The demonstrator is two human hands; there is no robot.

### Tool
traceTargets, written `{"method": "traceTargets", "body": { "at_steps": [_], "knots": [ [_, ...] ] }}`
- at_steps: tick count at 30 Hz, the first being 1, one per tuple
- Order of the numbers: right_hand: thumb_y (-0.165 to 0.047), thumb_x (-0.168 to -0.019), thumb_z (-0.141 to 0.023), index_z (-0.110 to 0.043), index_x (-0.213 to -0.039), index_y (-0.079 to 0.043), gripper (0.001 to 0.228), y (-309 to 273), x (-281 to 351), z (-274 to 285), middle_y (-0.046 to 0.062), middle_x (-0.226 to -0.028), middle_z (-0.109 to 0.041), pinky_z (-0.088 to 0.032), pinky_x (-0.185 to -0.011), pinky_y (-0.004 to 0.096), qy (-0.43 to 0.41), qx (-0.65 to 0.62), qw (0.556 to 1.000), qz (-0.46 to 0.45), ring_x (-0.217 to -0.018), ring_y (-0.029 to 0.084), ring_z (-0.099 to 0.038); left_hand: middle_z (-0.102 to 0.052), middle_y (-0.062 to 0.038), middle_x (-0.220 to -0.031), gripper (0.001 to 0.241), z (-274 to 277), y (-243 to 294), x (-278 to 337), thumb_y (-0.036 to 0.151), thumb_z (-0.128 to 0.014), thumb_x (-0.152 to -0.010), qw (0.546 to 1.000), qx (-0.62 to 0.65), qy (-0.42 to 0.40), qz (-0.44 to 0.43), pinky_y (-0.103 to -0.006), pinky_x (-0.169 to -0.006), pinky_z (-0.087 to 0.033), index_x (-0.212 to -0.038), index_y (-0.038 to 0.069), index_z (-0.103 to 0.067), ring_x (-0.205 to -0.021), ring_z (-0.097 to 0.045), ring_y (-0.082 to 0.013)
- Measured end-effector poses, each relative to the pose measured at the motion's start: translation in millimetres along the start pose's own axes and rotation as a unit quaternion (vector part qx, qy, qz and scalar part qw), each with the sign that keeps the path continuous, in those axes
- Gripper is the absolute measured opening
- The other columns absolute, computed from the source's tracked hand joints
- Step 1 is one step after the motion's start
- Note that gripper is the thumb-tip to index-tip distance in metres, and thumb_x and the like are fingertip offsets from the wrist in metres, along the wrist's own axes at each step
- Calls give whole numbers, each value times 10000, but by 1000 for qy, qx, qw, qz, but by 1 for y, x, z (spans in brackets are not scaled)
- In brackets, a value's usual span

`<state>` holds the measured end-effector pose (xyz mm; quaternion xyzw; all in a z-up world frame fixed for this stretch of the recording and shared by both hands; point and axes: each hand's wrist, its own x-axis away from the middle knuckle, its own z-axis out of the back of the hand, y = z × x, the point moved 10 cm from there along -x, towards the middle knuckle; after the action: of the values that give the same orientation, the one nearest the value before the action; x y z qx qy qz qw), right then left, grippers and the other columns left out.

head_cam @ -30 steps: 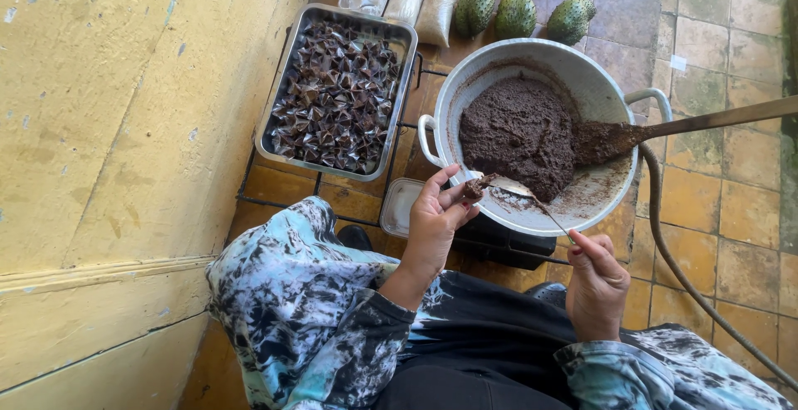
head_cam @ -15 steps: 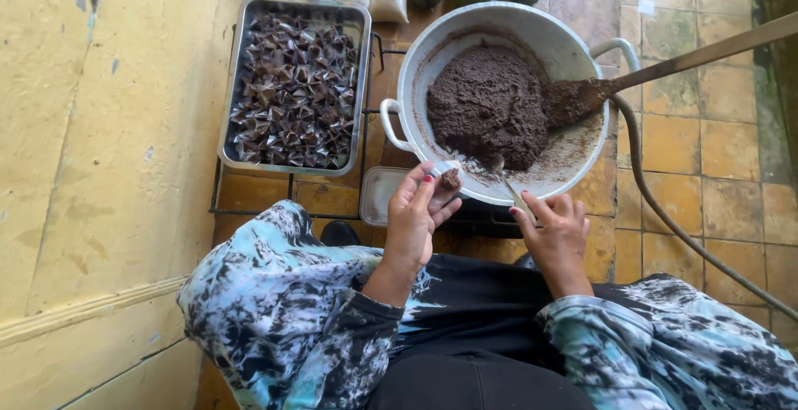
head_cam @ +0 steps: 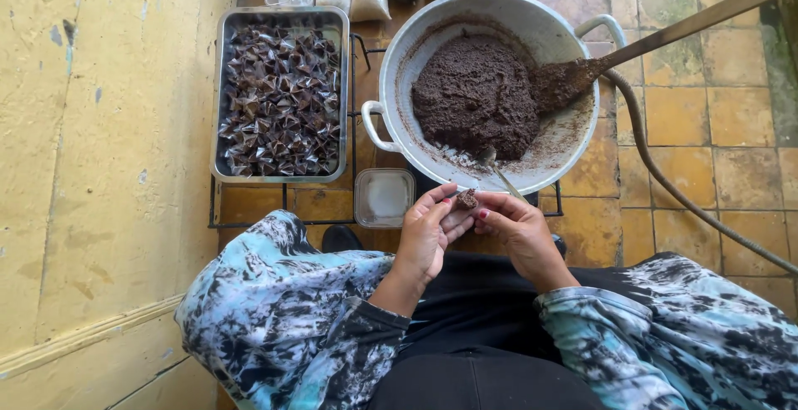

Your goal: Filling small wrappers with a dark paste using a spoon

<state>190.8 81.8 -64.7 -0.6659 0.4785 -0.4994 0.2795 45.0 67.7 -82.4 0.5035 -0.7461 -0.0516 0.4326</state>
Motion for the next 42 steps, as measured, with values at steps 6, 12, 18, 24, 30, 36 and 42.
{"method": "traceTargets", "body": {
  "at_steps": [6,12,18,24,30,36,42],
  "knots": [
    [57,-884,-704,-737,-1191,59,309,-18,3,5,137,-866,-705,-643,-666,327,6,128,990,60,-735,163,-681,-752,-180,-1092,218,9,-1,-7,172,-591,-1025,991,-128,20,-20,-507,-826,-629,-1194,51,-659,-934,-758,-367],
    [44,-879,-639,-793,-1190,-69,365,-51,12,-15,94,-781,-594,-569,-644,328,-44,301,930,208,-717,144,-595,-748,-216,-1049,238,6,10,0,108,-583,-1017,985,-169,20,-37,-464,-766,-647,-1208,-8,-665,-855,-763,-345],
    [62,-891,-581,-790,-1182,-38,372,-62,18,-16,82,-775,-543,-538,-689,306,-33,247,941,231,-686,126,-547,-729,-245,-1103,356,-12,16,8,-11,-498,-948,995,-91,-26,-12,-485,-827,-640,-1278,-26,-631,-939,-754,-351],
    [78,-897,-511,-720,-1180,95,353,-49,15,-9,111,-795,-514,-541,-642,319,-38,63,988,137,-694,165,-536,-708,-191,-1176,461,-48,25,32,-104,-683,-842,991,-55,-122,-30,-398,-856,-651,-1297,-59,-634,-991,-744,-302],
    [58,-911,-549,-628,-1229,52,327,-52,24,-7,133,-812,-551,-540,-635,321,-43,30,989,138,-725,180,-566,-708,-221,-1153,449,-54,20,34,-57,-764,-849,987,-36,-151,-34,-387,-840,-659,-1283,-69,-648,-979,-747,-313],
    [104,-860,-652,-566,-1105,89,260,-81,40,-23,266,-1009,-642,-607,-775,405,-114,22,963,244,-841,287,-710,-727,-209,-1092,387,-43,25,29,-4,-765,-875,990,-19,-127,-52,-336,-803,-666,-1238,-81,-655,-927,-758,-265],
    [100,-919,-659,-635,-1007,89,91,-82,38,-30,179,-970,-636,-593,-776,335,-88,137,943,289,-841,198,-684,-740,-225,-1059,363,-46,32,33,19,-776,-882,991,-14,-112,-72,-327,-787,-668,-1209,-91,-665,-902,-757,-256]
  ]
}}
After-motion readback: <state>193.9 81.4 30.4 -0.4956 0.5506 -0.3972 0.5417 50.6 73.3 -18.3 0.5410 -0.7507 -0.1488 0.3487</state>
